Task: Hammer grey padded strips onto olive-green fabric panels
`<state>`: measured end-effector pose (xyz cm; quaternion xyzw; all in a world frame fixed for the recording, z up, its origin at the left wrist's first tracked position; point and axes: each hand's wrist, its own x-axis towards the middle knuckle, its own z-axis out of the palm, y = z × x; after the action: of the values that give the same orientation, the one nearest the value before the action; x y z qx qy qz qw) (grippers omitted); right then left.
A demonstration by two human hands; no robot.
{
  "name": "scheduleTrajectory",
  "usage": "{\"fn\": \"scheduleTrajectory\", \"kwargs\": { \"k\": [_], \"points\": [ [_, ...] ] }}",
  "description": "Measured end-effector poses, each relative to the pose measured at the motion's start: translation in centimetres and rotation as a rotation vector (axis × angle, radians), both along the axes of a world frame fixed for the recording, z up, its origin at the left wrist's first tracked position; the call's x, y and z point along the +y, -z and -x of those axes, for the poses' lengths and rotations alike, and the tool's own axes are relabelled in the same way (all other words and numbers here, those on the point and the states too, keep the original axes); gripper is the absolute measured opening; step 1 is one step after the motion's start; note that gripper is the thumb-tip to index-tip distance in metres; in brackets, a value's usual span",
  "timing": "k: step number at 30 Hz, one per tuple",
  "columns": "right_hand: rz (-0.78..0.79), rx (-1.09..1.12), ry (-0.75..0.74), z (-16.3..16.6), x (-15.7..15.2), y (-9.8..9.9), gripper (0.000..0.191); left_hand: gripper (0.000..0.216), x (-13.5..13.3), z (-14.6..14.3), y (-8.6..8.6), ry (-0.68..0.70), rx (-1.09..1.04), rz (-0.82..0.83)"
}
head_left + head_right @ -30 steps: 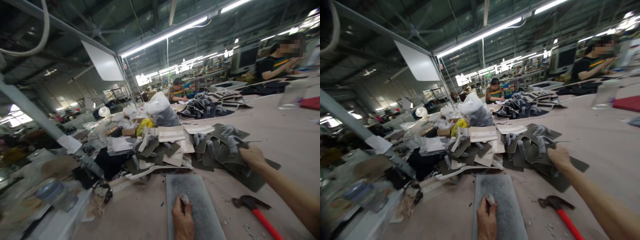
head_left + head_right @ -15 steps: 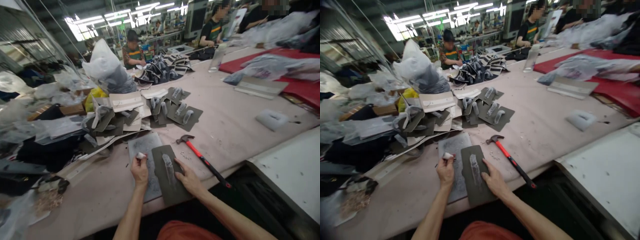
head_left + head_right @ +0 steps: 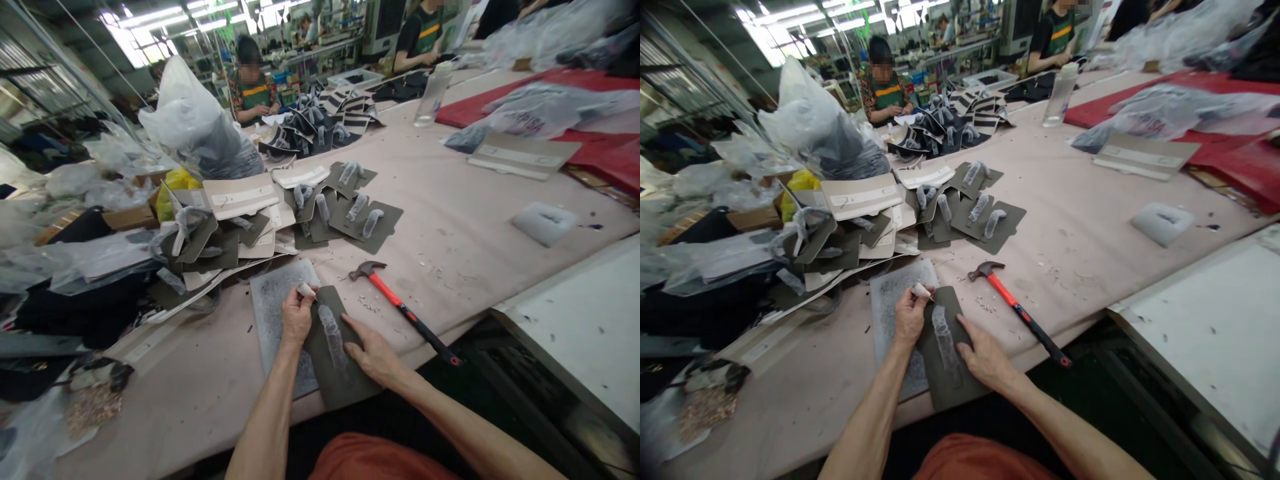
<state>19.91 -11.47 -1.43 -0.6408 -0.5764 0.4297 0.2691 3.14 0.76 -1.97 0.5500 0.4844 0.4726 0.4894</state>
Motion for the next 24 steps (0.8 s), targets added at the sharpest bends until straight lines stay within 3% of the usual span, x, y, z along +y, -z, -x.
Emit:
{"fn": "scheduleTrajectory", "kwargs": {
  "k": [4, 8, 11, 15, 18, 22, 24],
  "points": [
    [-0.109, -0.098, 0.13, -1.9, 0.5, -0.8, 0.054, 0.02, -0.1, 0.4, -0.2, 0.028, 0.093, -0.013],
    [-0.325, -0.467, 0.312, -6.5, 1.3, -0.8, 0.045, 0.018, -0.1, 0.2, -0.5, 0.039, 0.149, -0.028],
    [-0.271, -0.714, 0.282, -9.8, 1.5, 0.0, 0.041, 0.017, -0.2, 0.0, -0.8, 0.029, 0.187, -0.044],
    [-0.105, -0.753, 0.174, -11.6, 1.5, 0.6, 0.029, 0.017, -0.5, -0.4, -1.2, 0.008, 0.234, -0.06],
    [0.084, -0.534, 0.229, -11.3, 1.9, -0.2, 0.016, 0.017, -0.7, -0.6, -1.0, -0.001, 0.252, -0.086],
    [0.456, 0.296, 0.322, -9.8, 2.5, -2.8, 0.01, 0.018, -0.9, -0.7, -0.6, 0.006, 0.297, -0.154],
    [0.548, 0.574, 0.362, -8.6, 2.6, -4.5, 0.012, 0.019, -1.0, -0.6, -0.4, 0.029, 0.306, -0.176]
  ]
}}
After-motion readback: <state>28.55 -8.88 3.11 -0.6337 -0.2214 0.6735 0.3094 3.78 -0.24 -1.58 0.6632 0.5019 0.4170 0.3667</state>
